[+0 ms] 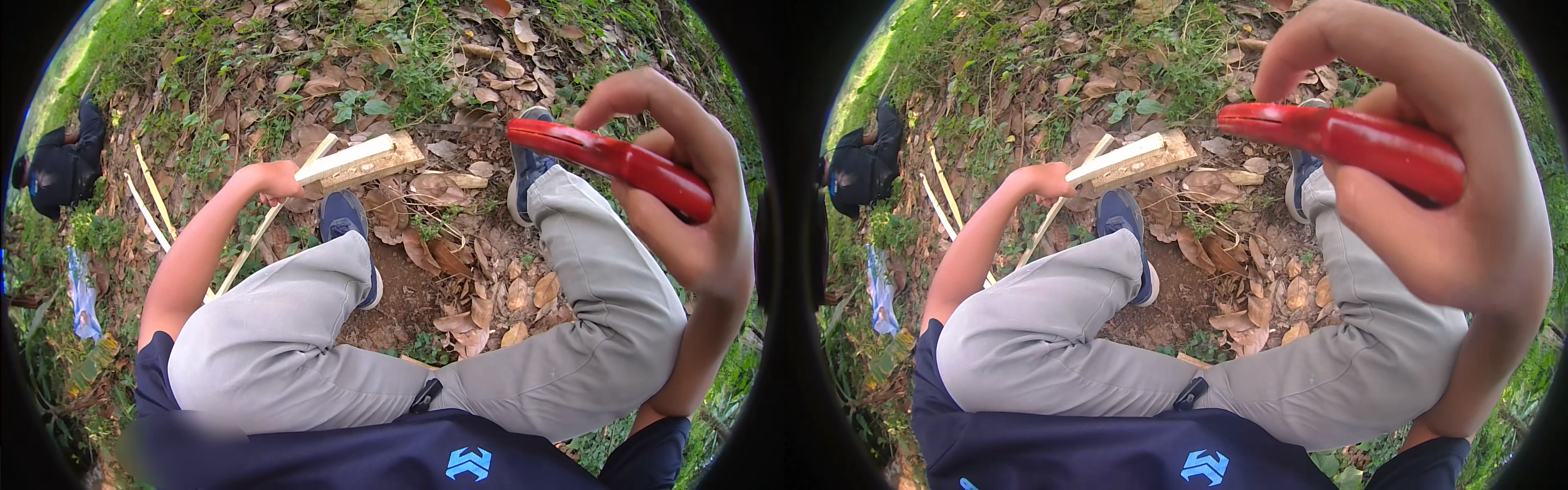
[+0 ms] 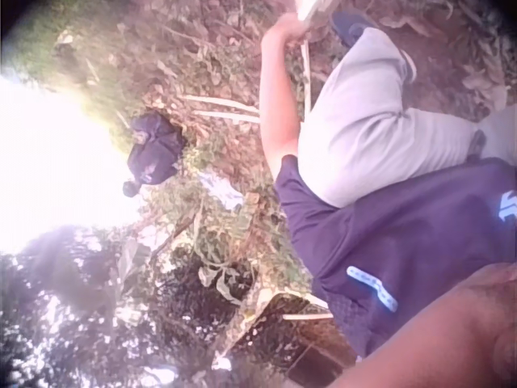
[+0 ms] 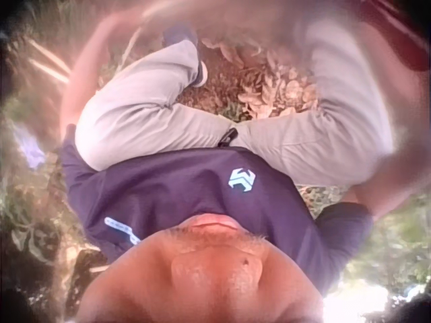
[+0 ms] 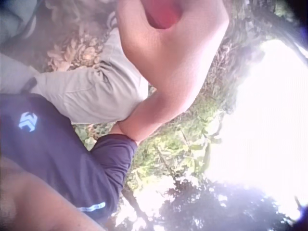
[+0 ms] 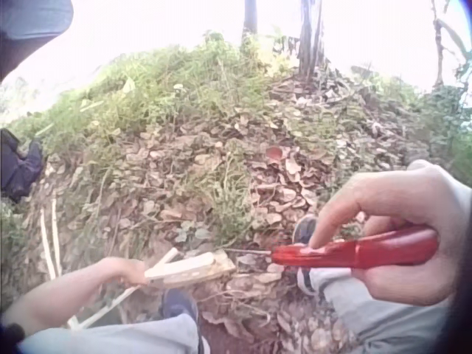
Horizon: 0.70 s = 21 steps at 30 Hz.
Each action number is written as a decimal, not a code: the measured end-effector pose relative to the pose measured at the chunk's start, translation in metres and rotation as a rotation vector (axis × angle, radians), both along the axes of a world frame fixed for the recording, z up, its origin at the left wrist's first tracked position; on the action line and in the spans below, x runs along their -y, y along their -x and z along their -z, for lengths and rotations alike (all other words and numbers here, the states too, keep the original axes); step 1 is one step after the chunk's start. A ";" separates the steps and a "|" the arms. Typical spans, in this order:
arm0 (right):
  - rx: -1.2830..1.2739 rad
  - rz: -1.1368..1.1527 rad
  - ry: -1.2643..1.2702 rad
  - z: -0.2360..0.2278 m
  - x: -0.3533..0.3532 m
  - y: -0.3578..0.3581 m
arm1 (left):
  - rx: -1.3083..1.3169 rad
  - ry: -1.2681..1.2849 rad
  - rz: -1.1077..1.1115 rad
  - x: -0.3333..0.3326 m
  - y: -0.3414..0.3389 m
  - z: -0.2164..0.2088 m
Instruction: The person sits on the ground and uses a red hand saw to cut a small piece of wood. They then switch to a green-handled hammer to repeatedly strike and shape the wood piece. The person handles the wood and tools directly while seated.
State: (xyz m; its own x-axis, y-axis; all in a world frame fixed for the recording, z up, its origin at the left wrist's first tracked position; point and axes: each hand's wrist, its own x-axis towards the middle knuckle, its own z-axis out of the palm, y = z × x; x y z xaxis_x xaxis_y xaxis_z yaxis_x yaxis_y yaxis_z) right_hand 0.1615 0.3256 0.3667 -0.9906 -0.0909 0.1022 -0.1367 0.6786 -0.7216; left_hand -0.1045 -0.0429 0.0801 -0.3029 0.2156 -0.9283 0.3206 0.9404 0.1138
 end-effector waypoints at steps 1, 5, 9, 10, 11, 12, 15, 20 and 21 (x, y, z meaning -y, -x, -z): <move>0.066 0.028 -0.049 -0.003 0.007 -0.004 | 0.021 -0.020 -0.037 0.002 -0.005 0.004; 0.132 0.197 -0.022 -0.008 0.042 -0.012 | 0.132 -0.010 -0.085 0.007 -0.021 0.017; 0.078 0.330 0.044 0.002 0.072 -0.017 | 0.096 -0.048 -0.128 0.017 -0.036 0.029; 0.066 0.265 0.041 0.005 0.075 -0.018 | 0.102 -0.056 -0.156 0.019 -0.042 0.032; 0.083 0.177 0.029 0.006 0.078 -0.019 | 0.107 -0.063 -0.187 0.022 -0.051 0.035; 0.084 0.040 -0.003 0.009 0.079 -0.021 | 0.110 -0.072 -0.209 0.022 -0.059 0.038; 0.368 -0.216 -0.118 0.016 0.086 -0.027 | 0.163 -0.127 -0.273 0.021 -0.076 0.043; 0.422 -0.389 -0.203 0.045 0.104 -0.038 | 0.157 -0.142 -0.321 0.020 -0.081 0.042; 0.418 -0.401 -0.188 0.049 0.106 -0.040 | 0.159 -0.141 -0.327 0.020 -0.081 0.042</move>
